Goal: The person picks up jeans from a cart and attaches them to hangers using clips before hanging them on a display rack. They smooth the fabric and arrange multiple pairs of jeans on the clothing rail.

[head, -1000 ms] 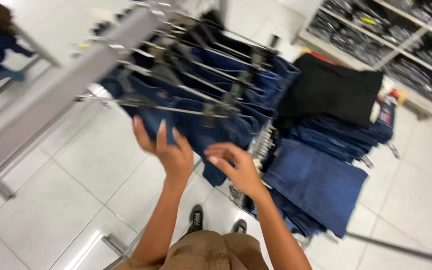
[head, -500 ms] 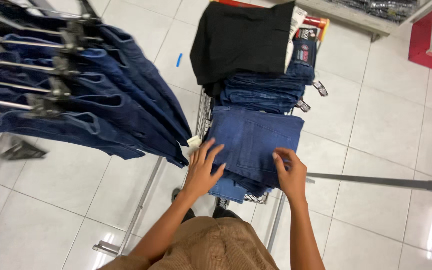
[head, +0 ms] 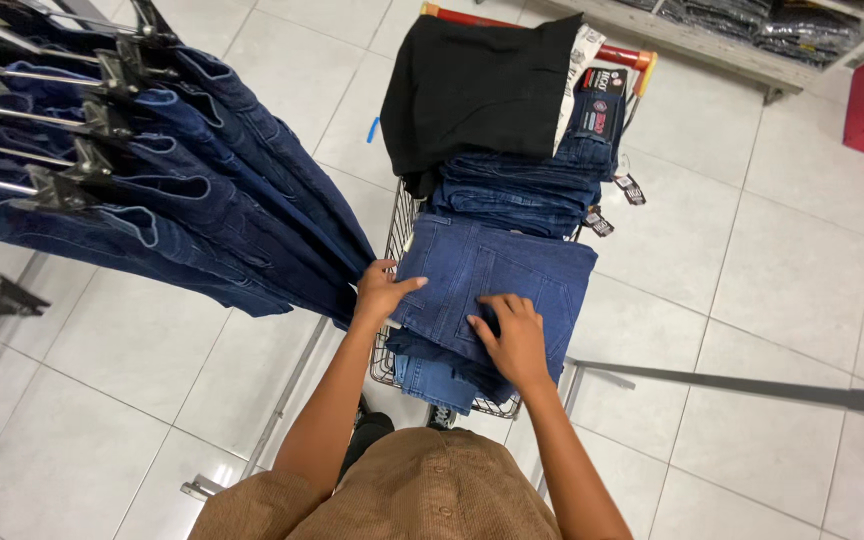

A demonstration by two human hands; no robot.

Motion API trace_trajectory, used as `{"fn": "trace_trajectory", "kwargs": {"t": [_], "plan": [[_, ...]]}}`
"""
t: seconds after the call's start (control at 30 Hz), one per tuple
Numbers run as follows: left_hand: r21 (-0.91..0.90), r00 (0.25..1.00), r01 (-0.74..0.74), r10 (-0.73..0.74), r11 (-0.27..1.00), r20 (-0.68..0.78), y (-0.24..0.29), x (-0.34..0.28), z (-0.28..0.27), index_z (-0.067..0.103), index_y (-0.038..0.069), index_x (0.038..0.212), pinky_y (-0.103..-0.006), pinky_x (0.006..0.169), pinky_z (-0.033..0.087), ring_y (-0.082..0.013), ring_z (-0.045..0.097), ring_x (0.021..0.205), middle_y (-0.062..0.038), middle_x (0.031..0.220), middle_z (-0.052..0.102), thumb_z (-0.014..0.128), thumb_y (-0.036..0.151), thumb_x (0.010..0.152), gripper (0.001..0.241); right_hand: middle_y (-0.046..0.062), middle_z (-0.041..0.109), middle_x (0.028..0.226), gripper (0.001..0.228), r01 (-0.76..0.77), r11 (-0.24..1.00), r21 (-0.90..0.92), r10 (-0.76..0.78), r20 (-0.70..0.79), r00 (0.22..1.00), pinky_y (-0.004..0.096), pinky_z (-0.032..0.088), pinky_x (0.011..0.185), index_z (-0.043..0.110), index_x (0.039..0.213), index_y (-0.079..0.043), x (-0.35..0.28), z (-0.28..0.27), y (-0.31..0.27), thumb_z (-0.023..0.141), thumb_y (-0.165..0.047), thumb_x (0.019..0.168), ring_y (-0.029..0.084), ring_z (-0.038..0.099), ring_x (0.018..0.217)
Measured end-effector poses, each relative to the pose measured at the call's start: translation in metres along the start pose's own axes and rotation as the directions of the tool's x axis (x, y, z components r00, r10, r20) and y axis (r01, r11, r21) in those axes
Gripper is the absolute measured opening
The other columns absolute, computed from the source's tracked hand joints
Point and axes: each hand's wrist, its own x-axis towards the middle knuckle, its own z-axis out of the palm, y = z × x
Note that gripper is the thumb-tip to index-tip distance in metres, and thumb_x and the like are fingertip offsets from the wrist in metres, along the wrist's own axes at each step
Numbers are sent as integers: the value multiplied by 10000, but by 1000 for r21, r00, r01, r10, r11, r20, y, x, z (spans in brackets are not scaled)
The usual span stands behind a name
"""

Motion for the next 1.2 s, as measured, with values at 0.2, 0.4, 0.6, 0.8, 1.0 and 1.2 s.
{"fn": "trace_trajectory", "kwargs": {"t": [0.2, 0.4, 0.6, 0.8, 1.0, 1.2], "plan": [[-7, 978, -190, 189, 982, -93, 46, -29, -8, 796, 239, 1066, -375, 826, 574, -256, 754, 998, 13, 984, 799, 873, 395, 753, 358, -4, 707, 1068, 295, 119, 993, 20, -119, -2, 993, 440, 543, 906, 673, 1203, -256, 37, -19, -5, 692, -412, 954, 251, 674, 1111], [-4, 880, -467, 464, 884, -96, 117, -114, -24, 776, 121, 1106, -438, 766, 592, -364, 735, 925, -128, 954, 756, 827, 259, 808, 333, 334, 410, 1484, 1147, 219, 895, 389, -244, 14, 970, 653, 378, 1145, 295, 1580, -28, 21, -77, -90, 934, -267, 658, 573, 408, 1385], [-63, 870, -492, 488, 868, -67, 135, -130, -12, 748, 54, 1188, -434, 768, 599, -365, 727, 926, -147, 957, 724, 805, 255, 841, 406, 398, 288, 1535, 1354, 152, 904, 401, -143, -52, 988, 679, 348, 1148, 84, 1624, 33, -4, -56, -104, 948, -207, 610, 605, 329, 1416], [-212, 712, -703, 673, 679, -201, 160, -158, -26, 659, 93, 1340, -490, 944, 590, -392, 687, 1110, -164, 1165, 678, 739, 123, 912, 436, 152, 701, 900, 336, 13, 904, 427, 143, -332, 932, 431, 532, 727, 698, 1204, -98, 3, 23, -28, 763, -213, 895, 320, 671, 853], [-263, 745, -612, 433, 745, -507, 95, -116, -15, 601, 68, 1315, -526, 1024, 499, -401, 605, 1230, -175, 1282, 574, 628, 93, 1004, 313, -14, 620, 601, 47, -79, 773, 629, 358, -331, 873, 255, 452, 536, 745, 918, -191, 14, 51, 43, 724, -181, 959, 86, 528, 579], [-461, 855, -303, 25, 834, -518, 48, -103, 22, 428, 117, 1458, -620, 1177, 349, -478, 354, 1436, -246, 1461, 287, 772, 193, 913, 649, 7, 600, 612, 70, -53, 598, 799, 419, -256, 871, 230, 491, 511, 710, 935, -124, 5, 51, 42, 724, -175, 981, 97, 548, 548]]}}
